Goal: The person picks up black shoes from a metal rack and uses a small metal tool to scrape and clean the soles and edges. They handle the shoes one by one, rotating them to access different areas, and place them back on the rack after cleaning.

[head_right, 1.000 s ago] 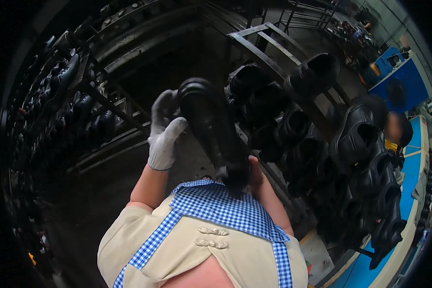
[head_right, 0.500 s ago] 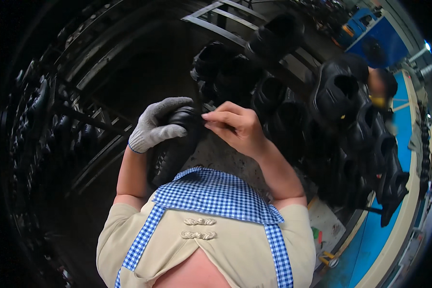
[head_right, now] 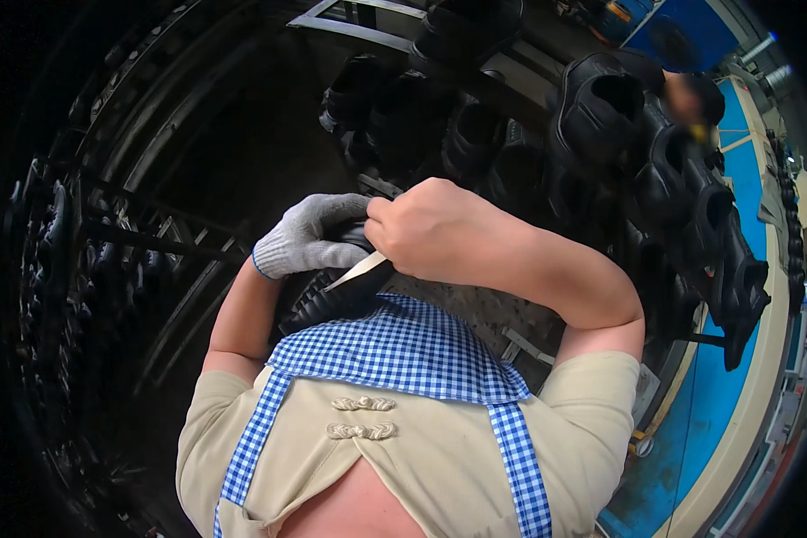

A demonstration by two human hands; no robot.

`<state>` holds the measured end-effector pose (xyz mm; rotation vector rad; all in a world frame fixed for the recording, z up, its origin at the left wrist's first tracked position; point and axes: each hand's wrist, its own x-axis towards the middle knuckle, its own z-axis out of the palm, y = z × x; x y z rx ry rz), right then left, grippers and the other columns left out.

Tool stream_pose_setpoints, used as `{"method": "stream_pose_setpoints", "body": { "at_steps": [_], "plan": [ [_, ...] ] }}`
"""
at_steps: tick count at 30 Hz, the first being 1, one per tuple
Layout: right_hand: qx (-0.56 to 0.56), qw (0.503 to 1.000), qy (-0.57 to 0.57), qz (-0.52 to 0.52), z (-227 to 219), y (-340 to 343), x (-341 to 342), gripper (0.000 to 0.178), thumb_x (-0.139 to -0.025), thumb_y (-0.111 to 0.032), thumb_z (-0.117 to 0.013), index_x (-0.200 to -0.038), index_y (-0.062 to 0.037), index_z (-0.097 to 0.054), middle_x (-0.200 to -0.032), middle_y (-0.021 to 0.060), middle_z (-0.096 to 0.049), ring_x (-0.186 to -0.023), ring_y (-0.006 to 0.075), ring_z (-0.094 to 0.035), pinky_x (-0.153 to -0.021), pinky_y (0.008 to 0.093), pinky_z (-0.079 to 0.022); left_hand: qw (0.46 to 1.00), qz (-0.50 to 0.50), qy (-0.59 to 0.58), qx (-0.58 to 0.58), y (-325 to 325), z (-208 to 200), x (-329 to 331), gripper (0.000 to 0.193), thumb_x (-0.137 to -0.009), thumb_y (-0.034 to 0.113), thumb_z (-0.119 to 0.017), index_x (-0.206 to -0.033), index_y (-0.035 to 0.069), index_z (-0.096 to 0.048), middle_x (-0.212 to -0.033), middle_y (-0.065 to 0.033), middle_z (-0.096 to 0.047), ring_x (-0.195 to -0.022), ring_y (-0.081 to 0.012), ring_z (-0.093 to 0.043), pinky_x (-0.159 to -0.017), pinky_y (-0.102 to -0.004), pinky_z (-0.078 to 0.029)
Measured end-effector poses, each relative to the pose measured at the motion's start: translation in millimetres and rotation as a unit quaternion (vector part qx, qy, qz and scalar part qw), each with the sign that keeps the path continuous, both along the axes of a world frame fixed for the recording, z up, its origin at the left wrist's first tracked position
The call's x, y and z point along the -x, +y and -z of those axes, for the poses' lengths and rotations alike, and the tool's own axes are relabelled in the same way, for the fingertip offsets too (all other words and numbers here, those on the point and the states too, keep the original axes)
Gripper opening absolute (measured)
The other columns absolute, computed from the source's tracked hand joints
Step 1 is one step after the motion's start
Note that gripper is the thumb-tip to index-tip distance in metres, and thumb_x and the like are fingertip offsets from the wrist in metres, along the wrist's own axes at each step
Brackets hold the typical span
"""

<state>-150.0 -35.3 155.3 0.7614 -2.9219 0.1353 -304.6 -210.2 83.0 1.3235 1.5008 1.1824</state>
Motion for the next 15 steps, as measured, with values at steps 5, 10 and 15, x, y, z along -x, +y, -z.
{"method": "stream_pose_setpoints", "body": {
  "at_steps": [5,10,15],
  "plan": [
    [0.159,0.987,-0.017,0.029,19,14,4,0.012,-0.072,-0.009,-0.072,-0.079,-0.0039,-0.063,-0.079,0.0102,-0.063,-0.066,0.0244,-0.067,-0.058,0.0323,-0.055,0.997,-0.003,-0.069,-0.038,1,9,1,0.072,-0.072,0.036,-0.088,-0.128,0.0,-0.062,-0.116,-0.0127,-0.07,-0.107,-0.0213,-0.067,-0.1,-0.035,-0.05],
    [0.587,0.803,-0.104,0.011,76,36,5,0.007,-0.075,-0.008,-0.062,-0.074,-0.0059,-0.055,-0.069,0.0,-0.051,-0.061,0.0079,-0.047,-0.055,0.0234,-0.041,0.998,-0.003,-0.058,-0.033,3,0,4,0.069,-0.069,0.031,-0.089,-0.125,0.0,-0.064,-0.116,-0.0112,-0.069,-0.111,-0.022,-0.065,-0.102,-0.0354,-0.048],
    [0.7,0.706,-0.05,0.096,135,22,-3,0.011,-0.086,-0.009,-0.07,-0.087,-0.0056,-0.059,-0.079,-0.0014,-0.055,-0.065,0.0048,-0.049,-0.059,0.0222,-0.041,0.985,-0.123,-0.095,-0.072,-2,-5,16,0.072,-0.065,0.029,-0.089,-0.126,0.001,-0.064,-0.12,-0.011,-0.066,-0.113,-0.0219,-0.062,-0.103,-0.0353,-0.047]
  ]
}}
